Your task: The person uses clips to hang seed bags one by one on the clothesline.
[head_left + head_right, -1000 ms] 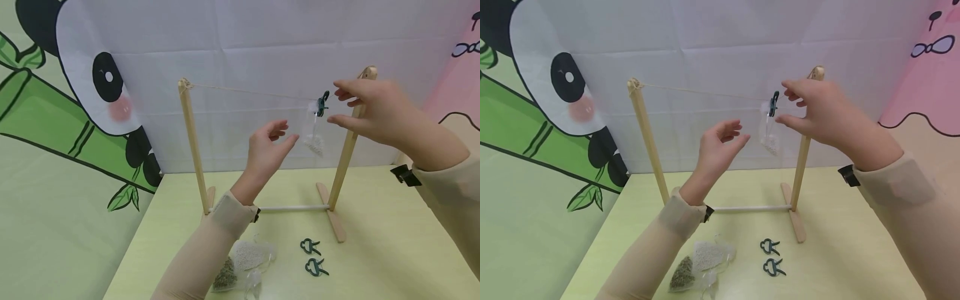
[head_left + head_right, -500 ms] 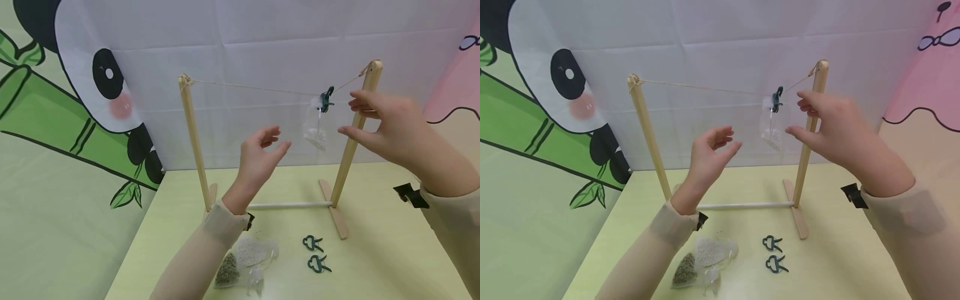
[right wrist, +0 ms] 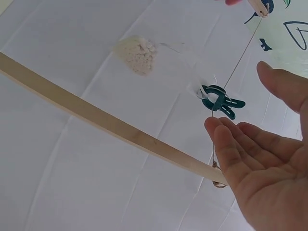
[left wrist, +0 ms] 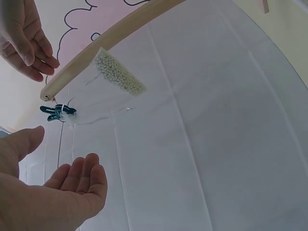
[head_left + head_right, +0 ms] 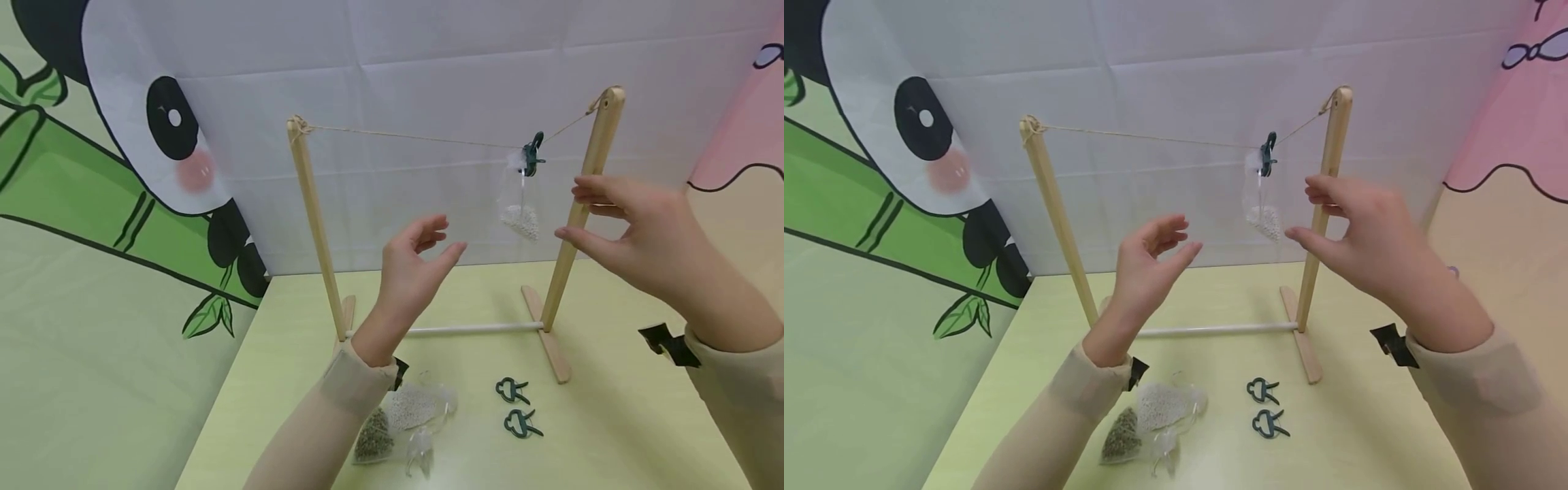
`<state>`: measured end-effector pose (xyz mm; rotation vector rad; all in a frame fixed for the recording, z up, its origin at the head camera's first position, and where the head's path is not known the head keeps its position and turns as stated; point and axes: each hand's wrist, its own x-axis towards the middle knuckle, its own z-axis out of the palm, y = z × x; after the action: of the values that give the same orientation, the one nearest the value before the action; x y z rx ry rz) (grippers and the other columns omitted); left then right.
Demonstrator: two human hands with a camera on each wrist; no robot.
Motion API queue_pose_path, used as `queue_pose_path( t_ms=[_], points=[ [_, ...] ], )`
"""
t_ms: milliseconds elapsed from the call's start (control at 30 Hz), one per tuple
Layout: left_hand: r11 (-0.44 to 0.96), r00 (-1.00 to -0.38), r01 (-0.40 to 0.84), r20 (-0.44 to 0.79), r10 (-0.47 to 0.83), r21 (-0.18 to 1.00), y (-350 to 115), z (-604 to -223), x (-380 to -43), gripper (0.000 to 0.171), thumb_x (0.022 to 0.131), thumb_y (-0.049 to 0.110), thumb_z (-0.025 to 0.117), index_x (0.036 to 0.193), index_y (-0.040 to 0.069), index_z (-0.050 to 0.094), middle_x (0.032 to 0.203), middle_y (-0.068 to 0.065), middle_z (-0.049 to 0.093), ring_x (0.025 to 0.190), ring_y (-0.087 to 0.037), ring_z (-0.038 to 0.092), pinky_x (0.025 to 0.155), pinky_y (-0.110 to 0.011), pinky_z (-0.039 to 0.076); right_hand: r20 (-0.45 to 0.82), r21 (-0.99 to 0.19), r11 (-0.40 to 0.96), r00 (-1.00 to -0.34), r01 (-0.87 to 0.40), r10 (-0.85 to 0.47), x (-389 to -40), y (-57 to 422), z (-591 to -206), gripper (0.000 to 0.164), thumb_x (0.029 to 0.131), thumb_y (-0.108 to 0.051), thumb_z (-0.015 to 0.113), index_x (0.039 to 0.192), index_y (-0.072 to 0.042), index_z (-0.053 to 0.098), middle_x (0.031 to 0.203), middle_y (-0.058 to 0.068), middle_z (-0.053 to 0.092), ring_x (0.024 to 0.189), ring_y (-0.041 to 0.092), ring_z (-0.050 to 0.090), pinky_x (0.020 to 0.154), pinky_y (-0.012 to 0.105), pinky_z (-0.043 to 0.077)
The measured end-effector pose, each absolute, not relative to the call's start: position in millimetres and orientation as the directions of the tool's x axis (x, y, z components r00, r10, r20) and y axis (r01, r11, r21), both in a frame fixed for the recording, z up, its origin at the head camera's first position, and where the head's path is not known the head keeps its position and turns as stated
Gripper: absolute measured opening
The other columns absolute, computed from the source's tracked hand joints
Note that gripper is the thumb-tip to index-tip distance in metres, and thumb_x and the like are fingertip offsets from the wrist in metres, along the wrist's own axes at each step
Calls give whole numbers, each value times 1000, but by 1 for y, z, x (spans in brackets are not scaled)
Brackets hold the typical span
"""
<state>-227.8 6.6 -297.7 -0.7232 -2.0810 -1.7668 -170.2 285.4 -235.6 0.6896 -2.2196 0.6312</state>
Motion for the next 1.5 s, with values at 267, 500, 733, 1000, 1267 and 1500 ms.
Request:
queue_pose_path(
  t_ms=[267, 500, 733, 1000, 1267, 1500],
  points=[
    [113, -824, 562, 542, 165, 820, -3, -310, -217, 39, 88, 9, 81, 124, 4, 69, 117, 0, 69, 103, -13, 64, 94, -31, 50, 738, -257, 757, -628, -600, -247, -164, 289, -253, 60, 68, 2, 91, 124, 1, 70, 111, 14, 72, 98, -18, 53, 87, 7, 43],
    [117, -842, 537, 521, 144, 836, -14, -321, -205, 39, 89, 10, 81, 126, 6, 69, 119, 1, 69, 106, -15, 64, 96, -33, 50, 758, -239, 749, -601, -618, -254, -159, 293, -265, 58, 68, 7, 89, 122, 2, 70, 108, 15, 73, 101, -18, 53, 88, 8, 44],
    [153, -853, 522, 510, 112, 839, -25, -331, -200, 41, 87, 7, 82, 126, 7, 69, 118, 1, 69, 105, -14, 64, 96, -33, 50, 754, -269, 734, -611, -623, -242, -155, 294, -276, 59, 65, 11, 89, 120, 3, 70, 106, 13, 73, 101, -14, 55, 88, 9, 45],
    [167, -878, 479, 466, 114, 862, -31, -338, -194, 40, 87, 9, 82, 125, 7, 70, 118, 1, 69, 106, -16, 64, 97, -35, 49, 744, -272, 749, -626, -604, -235, -151, 298, -288, 60, 64, 7, 90, 121, 1, 70, 104, 13, 73, 101, -18, 53, 87, 7, 44],
    [209, -882, 471, 455, 123, 857, -35, -348, -188, 40, 87, 9, 82, 125, 8, 70, 117, 1, 69, 106, -15, 64, 97, -36, 49, 690, -351, 748, -695, -564, -200, -145, 301, -308, 59, 68, 7, 90, 123, -1, 70, 107, 13, 73, 98, -19, 54, 85, 6, 44],
    [230, -882, 470, 453, 127, 852, -40, -357, -185, 40, 86, 6, 82, 124, 8, 70, 115, 0, 69, 105, -16, 64, 97, -35, 49, 658, -388, 753, -732, -532, -178, -141, 305, -322, 60, 68, 6, 90, 124, -2, 70, 109, 11, 73, 97, -19, 55, 84, 5, 44]
  ],
)
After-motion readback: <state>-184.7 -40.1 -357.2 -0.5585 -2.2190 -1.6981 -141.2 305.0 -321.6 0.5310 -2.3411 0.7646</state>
